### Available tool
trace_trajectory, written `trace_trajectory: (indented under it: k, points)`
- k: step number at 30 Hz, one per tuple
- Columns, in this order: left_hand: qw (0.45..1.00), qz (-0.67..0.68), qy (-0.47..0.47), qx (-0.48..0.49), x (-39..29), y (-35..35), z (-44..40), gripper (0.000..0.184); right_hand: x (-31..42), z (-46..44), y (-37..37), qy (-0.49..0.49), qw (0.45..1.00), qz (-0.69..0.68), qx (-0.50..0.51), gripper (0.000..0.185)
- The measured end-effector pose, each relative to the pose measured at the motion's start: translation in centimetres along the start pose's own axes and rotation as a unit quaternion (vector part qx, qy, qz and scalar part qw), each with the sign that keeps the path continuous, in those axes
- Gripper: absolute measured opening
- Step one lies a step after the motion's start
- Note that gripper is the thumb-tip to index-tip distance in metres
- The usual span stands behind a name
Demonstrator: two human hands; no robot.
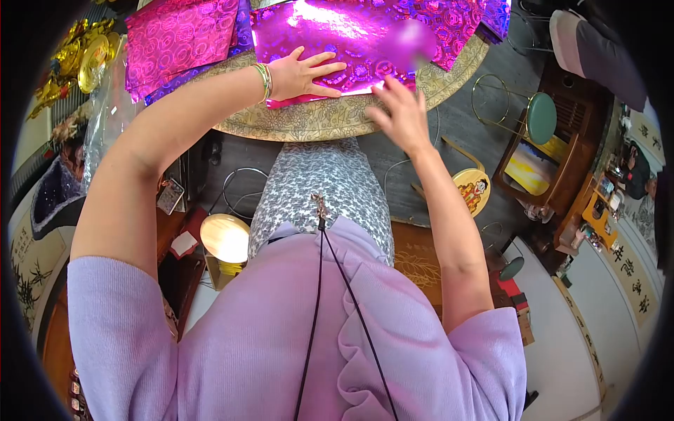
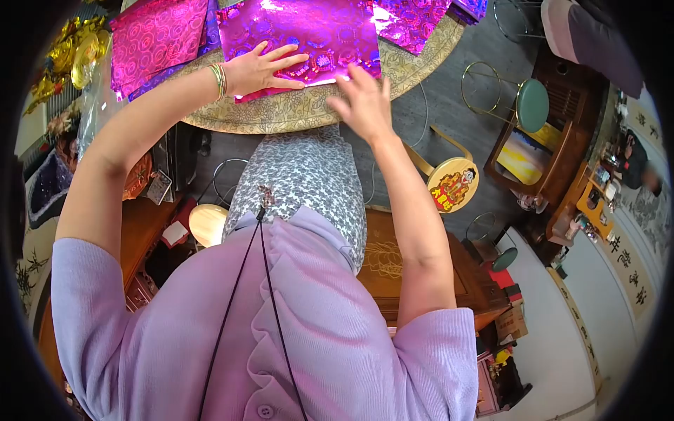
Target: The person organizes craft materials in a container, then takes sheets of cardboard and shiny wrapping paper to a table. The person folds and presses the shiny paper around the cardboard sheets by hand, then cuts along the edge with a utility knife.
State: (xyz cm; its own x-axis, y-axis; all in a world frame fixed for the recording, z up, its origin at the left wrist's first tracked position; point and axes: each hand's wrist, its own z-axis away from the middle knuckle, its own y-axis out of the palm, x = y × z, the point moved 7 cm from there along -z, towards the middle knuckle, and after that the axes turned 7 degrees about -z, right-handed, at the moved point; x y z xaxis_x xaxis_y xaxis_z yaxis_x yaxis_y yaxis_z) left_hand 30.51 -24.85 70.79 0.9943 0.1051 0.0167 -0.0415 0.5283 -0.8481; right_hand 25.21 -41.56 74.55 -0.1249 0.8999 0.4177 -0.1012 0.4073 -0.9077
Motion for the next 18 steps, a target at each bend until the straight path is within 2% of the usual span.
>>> trace_trajectory:
  k: [2,3,5,7,8,12,18]
  points:
    - [1.000,0.000,-0.001,-0.011,0.1,0.3,0.0,0.095,-1.4,-1.2,-2.0,0.063,0.993,-0.057,-0.088,0.047]
    - [1.000,0.001,-0.002,-0.010,0.1,0.3,0.0,0.095,-1.7,-1.8,-2.3,0.061,0.993,-0.058,-0.086,0.047]
    - [1.000,0.004,-0.002,-0.005,0.0,0.3,0.0,0.094,-4.5,-2.4,-2.2,0.211,0.962,-0.159,-0.074,0.033]
    - [1.000,0.007,-0.002,0.000,0.1,0.3,0.0,0.094,-7.1,-2.2,-1.5,0.355,0.898,-0.254,-0.059,0.020]
    - [1.000,0.008,-0.004,0.001,0.2,0.2,0.1,0.094,-7.7,-2.6,-1.5,0.354,0.898,-0.255,-0.057,0.020]
    - [1.000,-0.001,-0.005,0.017,0.0,-0.3,0.3,0.093,-9.7,-2.3,0.9,0.441,0.786,-0.424,0.087,0.014]
    - [1.000,0.003,-0.008,0.013,0.1,-0.1,0.1,0.095,-10.0,-3.1,0.7,0.407,0.819,-0.383,0.128,0.013]
